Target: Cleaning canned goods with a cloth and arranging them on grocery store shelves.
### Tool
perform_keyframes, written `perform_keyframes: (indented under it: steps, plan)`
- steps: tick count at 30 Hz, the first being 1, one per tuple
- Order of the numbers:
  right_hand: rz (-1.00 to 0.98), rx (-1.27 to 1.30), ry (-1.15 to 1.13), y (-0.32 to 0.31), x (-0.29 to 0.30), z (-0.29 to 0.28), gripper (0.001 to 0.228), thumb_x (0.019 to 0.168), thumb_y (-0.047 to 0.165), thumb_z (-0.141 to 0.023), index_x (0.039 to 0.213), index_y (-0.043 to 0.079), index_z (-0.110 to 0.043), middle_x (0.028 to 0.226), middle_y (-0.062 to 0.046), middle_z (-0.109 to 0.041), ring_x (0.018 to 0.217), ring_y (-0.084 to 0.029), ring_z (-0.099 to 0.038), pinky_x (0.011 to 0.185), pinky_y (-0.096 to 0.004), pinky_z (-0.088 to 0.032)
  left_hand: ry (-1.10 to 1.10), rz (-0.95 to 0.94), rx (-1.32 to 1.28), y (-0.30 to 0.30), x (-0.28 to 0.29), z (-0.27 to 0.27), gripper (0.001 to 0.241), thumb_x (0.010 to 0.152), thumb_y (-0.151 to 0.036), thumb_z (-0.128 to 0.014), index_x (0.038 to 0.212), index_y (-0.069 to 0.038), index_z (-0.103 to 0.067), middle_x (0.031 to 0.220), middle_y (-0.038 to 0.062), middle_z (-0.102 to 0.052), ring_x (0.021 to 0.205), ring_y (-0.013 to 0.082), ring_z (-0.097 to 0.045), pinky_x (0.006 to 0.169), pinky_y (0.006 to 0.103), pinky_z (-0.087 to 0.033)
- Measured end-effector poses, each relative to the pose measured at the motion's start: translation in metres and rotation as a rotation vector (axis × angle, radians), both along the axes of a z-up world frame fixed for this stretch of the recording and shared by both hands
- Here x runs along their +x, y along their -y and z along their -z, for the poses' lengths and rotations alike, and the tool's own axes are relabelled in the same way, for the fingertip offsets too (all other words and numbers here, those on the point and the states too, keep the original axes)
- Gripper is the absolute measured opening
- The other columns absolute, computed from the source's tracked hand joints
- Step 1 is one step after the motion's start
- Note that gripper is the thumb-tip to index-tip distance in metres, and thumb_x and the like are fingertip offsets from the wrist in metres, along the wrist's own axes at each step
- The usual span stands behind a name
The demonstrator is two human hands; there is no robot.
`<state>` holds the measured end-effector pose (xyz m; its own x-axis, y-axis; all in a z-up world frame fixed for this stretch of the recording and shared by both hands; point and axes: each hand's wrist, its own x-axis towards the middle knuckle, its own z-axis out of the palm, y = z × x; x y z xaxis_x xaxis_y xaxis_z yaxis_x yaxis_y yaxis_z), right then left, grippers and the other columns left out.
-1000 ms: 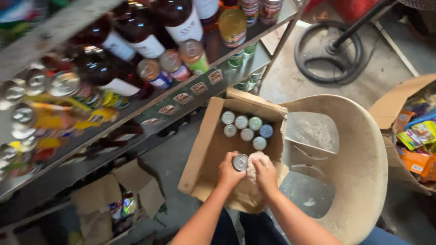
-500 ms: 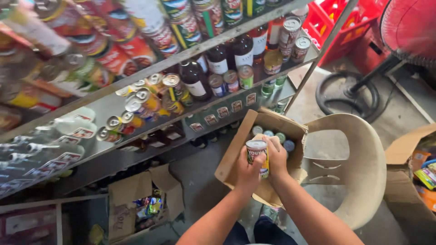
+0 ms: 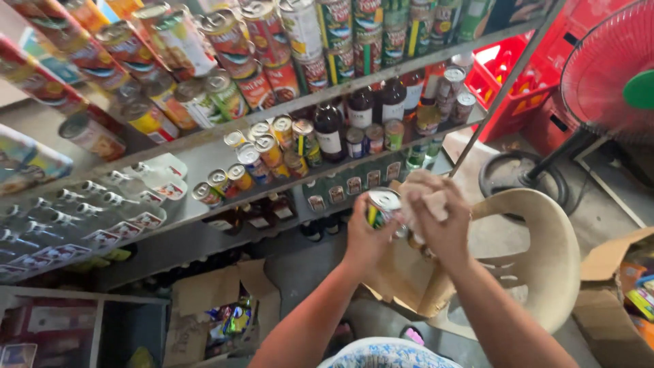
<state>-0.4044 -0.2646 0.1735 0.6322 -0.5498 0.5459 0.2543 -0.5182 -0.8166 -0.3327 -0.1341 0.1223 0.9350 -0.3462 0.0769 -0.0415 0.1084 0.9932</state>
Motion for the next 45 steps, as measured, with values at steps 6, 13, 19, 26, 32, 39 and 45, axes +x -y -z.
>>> perform_keyframes:
  steps: [6, 13, 19, 26, 32, 39, 45]
  plan:
    - [-0.111, -0.644, -0.223, -0.023, -0.011, -0.063, 0.039, 0.067, 0.019, -0.082, 0.105, 0.014, -0.076, 0.111, -0.007, -0.071, 0.099, -0.033, -0.066, 0.083, -0.044, -0.055, 0.519, 0.040, 0.349, -0.029, -0.006, -0.055, 0.071, 0.054, -0.014, -0.092, 0.117, -0.008, -0.062, 0.111, 0.010, -0.066, 0.108, 0.0329, -0.066, 0.090, 0.0406, -0.054]
    - [-0.023, -0.717, -0.324, -0.025, -0.019, -0.043, 0.056, 0.060, 0.015, -0.079, 0.116, 0.015, -0.076, 0.107, -0.008, -0.068, 0.100, -0.033, -0.065, 0.081, -0.044, -0.055, 0.575, -0.046, 0.395, -0.039, -0.005, -0.051, 0.068, 0.054, -0.014, -0.092, 0.118, -0.015, -0.066, 0.111, 0.008, -0.066, 0.111, 0.0322, -0.064, 0.094, 0.0404, -0.053]
    - [-0.101, -0.717, -0.135, -0.030, -0.008, -0.048, 0.051, 0.066, 0.021, -0.084, 0.114, 0.015, -0.071, 0.112, -0.011, -0.066, 0.102, -0.035, -0.063, 0.085, -0.046, -0.054, 0.634, -0.068, 0.422, -0.034, -0.005, -0.046, 0.069, 0.055, -0.015, -0.094, 0.117, -0.014, -0.064, 0.114, 0.009, -0.064, 0.112, 0.0351, -0.062, 0.094, 0.0427, -0.051]
    - [0.031, -0.610, -0.265, -0.001, 0.004, -0.042, 0.046, 0.069, 0.024, -0.083, 0.114, 0.016, -0.074, 0.107, -0.006, -0.068, 0.100, -0.032, -0.066, 0.084, -0.043, -0.055, 0.576, -0.009, 0.404, -0.032, -0.002, -0.057, 0.070, 0.058, -0.013, -0.091, 0.122, -0.010, -0.063, 0.117, 0.009, -0.063, 0.114, 0.0316, -0.063, 0.095, 0.0419, -0.052]
    - [-0.447, 0.540, -0.178, 0.019, 0.022, 0.008, 0.047, 0.088, 0.036, -0.072, 0.127, 0.010, -0.064, 0.113, -0.009, -0.068, 0.102, -0.024, -0.069, 0.087, -0.039, -0.058, 0.197, 0.113, -0.061, -0.010, -0.004, -0.058, 0.061, 0.071, -0.014, -0.086, 0.124, -0.007, -0.058, 0.119, 0.009, -0.065, 0.111, 0.0210, -0.066, 0.099, 0.0336, -0.053]
    - [-1.047, 1.278, -0.141, 0.036, 0.039, 0.087, 0.050, 0.107, 0.044, -0.061, 0.130, 0.000, -0.052, 0.125, -0.017, -0.063, 0.120, -0.033, -0.062, 0.107, -0.045, -0.050, 0.624, 0.073, -0.148, 0.015, -0.047, -0.081, 0.063, 0.070, -0.028, -0.086, 0.124, -0.008, -0.060, 0.116, 0.009, -0.056, 0.111, 0.0275, -0.058, 0.104, 0.0387, -0.047]
    - [-1.048, 1.221, 0.027, 0.008, -0.013, -0.009, 0.077, 0.087, 0.064, -0.050, 0.139, 0.008, -0.057, 0.132, -0.016, -0.065, 0.121, -0.031, -0.064, 0.101, -0.043, -0.052, 0.909, -0.090, 0.091, 0.040, -0.033, -0.096, 0.067, 0.063, -0.038, -0.095, 0.116, -0.013, -0.064, 0.109, 0.006, -0.069, 0.105, 0.0288, -0.066, 0.097, 0.0416, -0.047]
